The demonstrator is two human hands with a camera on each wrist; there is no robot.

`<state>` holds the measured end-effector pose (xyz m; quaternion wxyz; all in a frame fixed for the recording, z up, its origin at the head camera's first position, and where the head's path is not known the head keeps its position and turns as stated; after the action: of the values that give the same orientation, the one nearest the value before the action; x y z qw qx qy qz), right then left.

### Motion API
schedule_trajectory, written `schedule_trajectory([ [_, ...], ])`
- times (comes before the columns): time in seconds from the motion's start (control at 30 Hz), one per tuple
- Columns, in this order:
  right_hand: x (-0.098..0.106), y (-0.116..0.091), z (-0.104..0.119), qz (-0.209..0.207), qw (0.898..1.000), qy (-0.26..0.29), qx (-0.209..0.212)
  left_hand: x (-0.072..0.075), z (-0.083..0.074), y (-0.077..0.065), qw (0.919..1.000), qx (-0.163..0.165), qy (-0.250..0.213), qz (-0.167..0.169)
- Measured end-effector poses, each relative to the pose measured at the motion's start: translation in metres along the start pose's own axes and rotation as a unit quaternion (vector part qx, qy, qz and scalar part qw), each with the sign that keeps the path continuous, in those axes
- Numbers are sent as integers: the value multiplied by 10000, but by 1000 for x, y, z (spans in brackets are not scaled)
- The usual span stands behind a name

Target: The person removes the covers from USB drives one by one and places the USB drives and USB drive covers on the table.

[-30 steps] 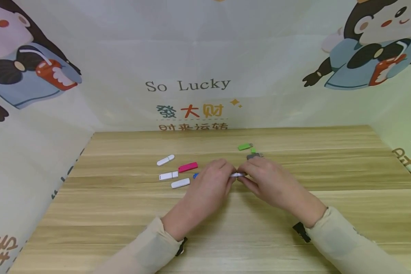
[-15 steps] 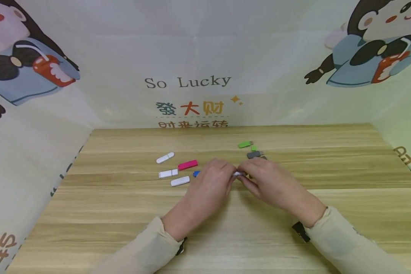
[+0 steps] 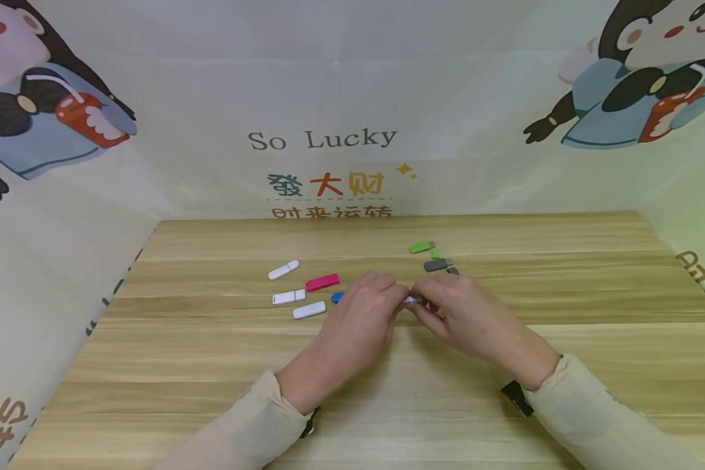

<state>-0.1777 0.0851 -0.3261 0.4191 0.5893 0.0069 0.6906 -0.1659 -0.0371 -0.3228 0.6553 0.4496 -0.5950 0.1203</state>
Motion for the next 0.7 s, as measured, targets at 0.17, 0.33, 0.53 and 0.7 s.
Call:
schedule_trajectory([
  [0.17, 0, 0, 0, -31, 9999, 103, 27, 0, 1, -1, 10000, -34, -39, -38],
  [0.33, 1, 0, 1, -64, 9995, 250, 186, 2, 2, -1, 9998, -134, -99, -71],
  [0.53, 3, 0, 0, -61, 9985, 373, 407, 4, 2, -2, 9996, -216, -159, -109],
  [0.7, 4, 0, -1, -12, 9980, 474, 426, 4, 3, -2, 9992, -211, -289, -155],
])
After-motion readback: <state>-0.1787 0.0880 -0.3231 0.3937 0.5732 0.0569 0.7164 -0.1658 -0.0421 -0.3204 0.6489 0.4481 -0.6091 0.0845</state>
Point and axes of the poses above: each hand's wrist, its own y-axis towards the middle knuckle, its own x-axis out of the back of the hand, z = x × y, the point moved 6 cm from there along y, towards the middle knuckle, and after that the axes turned 5 degrees about y, right-handed, at the moved point
